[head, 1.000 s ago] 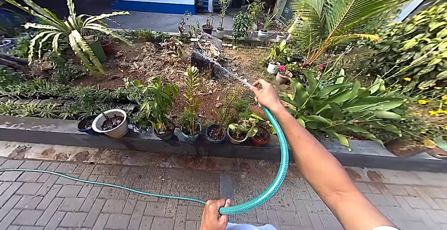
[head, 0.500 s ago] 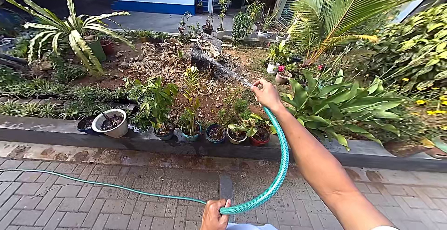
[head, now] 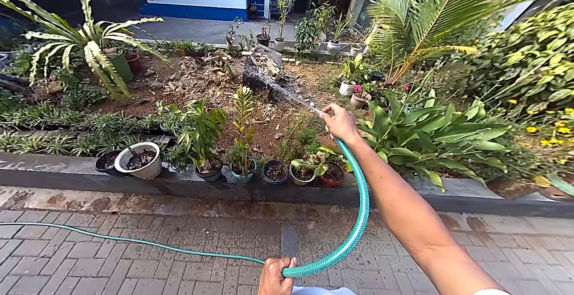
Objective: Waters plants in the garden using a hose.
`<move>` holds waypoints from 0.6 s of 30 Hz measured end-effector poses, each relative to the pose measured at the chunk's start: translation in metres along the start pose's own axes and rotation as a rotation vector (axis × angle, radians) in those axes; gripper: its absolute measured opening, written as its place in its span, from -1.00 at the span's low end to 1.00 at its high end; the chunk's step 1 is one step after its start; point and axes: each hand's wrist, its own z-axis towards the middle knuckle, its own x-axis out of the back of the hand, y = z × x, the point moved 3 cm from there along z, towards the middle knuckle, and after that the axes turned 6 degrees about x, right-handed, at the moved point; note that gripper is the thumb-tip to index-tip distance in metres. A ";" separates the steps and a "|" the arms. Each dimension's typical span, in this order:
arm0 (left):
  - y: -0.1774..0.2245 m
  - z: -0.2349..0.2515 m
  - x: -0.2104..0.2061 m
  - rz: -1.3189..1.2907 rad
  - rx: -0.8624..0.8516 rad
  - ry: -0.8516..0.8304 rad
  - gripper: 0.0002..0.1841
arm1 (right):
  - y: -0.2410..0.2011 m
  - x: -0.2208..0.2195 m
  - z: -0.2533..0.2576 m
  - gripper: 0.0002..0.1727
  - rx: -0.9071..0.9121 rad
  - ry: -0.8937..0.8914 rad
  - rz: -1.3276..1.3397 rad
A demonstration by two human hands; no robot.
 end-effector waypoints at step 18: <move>0.009 0.014 -0.014 -0.018 0.005 -0.127 -0.48 | 0.071 0.048 -0.020 -0.67 -0.192 0.096 -0.062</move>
